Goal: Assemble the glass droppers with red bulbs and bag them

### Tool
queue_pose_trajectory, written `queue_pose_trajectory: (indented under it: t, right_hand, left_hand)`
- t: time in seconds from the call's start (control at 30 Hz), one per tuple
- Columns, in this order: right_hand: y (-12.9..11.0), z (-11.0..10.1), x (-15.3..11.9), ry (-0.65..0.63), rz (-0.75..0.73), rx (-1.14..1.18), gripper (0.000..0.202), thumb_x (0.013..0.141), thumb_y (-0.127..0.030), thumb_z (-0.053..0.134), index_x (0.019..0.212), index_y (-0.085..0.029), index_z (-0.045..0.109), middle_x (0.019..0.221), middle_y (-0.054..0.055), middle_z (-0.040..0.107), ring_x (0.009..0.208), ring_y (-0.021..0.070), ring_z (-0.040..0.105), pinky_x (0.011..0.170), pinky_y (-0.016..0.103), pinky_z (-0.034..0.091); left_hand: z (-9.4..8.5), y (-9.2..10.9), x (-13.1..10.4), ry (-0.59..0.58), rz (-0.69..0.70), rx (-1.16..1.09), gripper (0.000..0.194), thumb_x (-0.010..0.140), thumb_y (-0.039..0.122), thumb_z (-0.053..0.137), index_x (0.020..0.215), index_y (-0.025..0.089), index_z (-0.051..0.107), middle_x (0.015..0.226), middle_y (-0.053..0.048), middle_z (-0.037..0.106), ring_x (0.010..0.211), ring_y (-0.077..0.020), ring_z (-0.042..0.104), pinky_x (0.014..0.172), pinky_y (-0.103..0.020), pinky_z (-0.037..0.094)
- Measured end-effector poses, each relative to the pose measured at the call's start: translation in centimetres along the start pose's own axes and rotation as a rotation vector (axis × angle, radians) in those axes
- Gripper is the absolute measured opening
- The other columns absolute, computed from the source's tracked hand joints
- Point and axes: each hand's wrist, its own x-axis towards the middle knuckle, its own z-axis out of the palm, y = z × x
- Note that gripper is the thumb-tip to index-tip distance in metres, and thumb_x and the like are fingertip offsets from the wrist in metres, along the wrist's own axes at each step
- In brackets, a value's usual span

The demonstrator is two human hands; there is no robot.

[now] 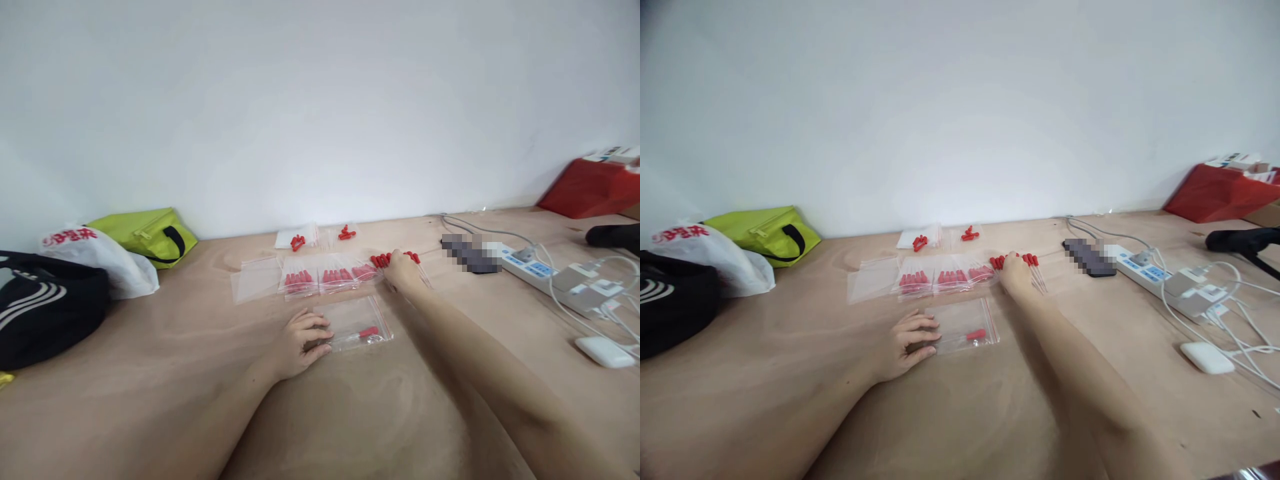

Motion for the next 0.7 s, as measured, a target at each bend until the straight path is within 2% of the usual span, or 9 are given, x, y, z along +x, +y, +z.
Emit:
queue_pose_trajectory:
  t: [0.1,0.17,0.23,0.3,0.33,0.4,0.5,0.7]
  right_hand:
    - [0.3,-0.8,-0.3,0.043,-0.014,0.083,0.032,0.077,-0.034,0.048,0.095,-0.009,0.053,0.084,0.018,0.063,0.085,0.0250,0.059,0.065,0.027,0.039]
    - [1.1,-1.5,-0.7,0.064,-0.047,0.206,0.032,0.074,-0.035,0.051,0.095,-0.011,0.052,0.077,0.013,0.062,0.082,0.0236,0.059,0.064,0.027,0.039]
    - [2.2,-2.0,-1.6,0.013,-0.104,0.417,0.031,0.073,-0.030,0.052,0.099,-0.013,0.050,0.068,0.005,0.059,0.072,0.0199,0.058,0.060,0.026,0.040]
    - [3.3,-1.8,-3.0,-0.102,-0.159,0.718,0.035,0.073,-0.029,0.050,0.105,-0.016,0.046,0.060,-0.001,0.053,0.057,0.0151,0.055,0.052,0.025,0.040]
    - [3.8,-1.6,-3.8,-0.155,-0.171,0.867,0.039,0.074,-0.030,0.049,0.110,-0.017,0.042,0.058,-0.004,0.050,0.050,0.0134,0.051,0.048,0.025,0.039]
    - [4.4,-0.8,-5.4,-0.166,-0.159,1.069,0.057,0.072,-0.032,0.053,0.122,-0.020,0.028,0.057,-0.006,0.047,0.044,0.0118,0.048,0.044,0.025,0.039]
    - [4.6,0.2,-7.2,-0.145,-0.129,1.184,0.074,0.071,-0.036,0.055,0.130,-0.023,0.012,0.060,-0.007,0.047,0.045,0.0122,0.050,0.044,0.026,0.041]
    - [3.6,1.0,-8.4,-0.095,-0.059,1.242,0.073,0.070,-0.044,0.056,0.126,-0.024,0.014,0.064,-0.006,0.048,0.047,0.0115,0.052,0.046,0.026,0.045]
  left_hand:
    - [-0.1,0.0,0.0,-0.006,0.001,0.001,0.022,0.079,0.031,0.054,0.097,0.023,0.064,0.105,-0.006,0.062,0.108,-0.0222,0.050,0.099,-0.047,0.031]
    - [-0.2,0.1,0.0,-0.016,-0.002,0.004,0.022,0.080,0.032,0.053,0.097,0.024,0.064,0.106,-0.006,0.062,0.109,-0.0226,0.050,0.098,-0.047,0.031]
    - [-0.3,0.2,0.1,-0.022,-0.005,0.007,0.022,0.081,0.032,0.052,0.097,0.024,0.064,0.106,-0.006,0.062,0.109,-0.0227,0.050,0.099,-0.047,0.031]
    - [-0.5,0.4,0.2,-0.026,-0.009,0.009,0.022,0.082,0.032,0.051,0.097,0.024,0.064,0.106,-0.006,0.062,0.109,-0.0228,0.050,0.099,-0.048,0.031]
    - [-0.5,0.4,0.2,-0.027,-0.010,0.011,0.022,0.082,0.031,0.050,0.097,0.024,0.064,0.106,-0.006,0.062,0.109,-0.0228,0.050,0.099,-0.048,0.030]
    - [-0.6,0.4,0.2,-0.029,-0.008,0.013,0.022,0.082,0.032,0.050,0.098,0.025,0.064,0.106,-0.005,0.061,0.108,-0.0225,0.050,0.099,-0.048,0.030]
    - [-0.5,0.2,0.2,-0.026,-0.004,0.012,0.023,0.082,0.032,0.050,0.099,0.026,0.064,0.107,-0.005,0.061,0.109,-0.0218,0.050,0.100,-0.047,0.030]
    - [-0.6,0.3,0.2,-0.049,-0.023,0.010,0.025,0.081,0.033,0.050,0.101,0.025,0.062,0.110,-0.006,0.060,0.111,-0.0234,0.048,0.099,-0.049,0.029]
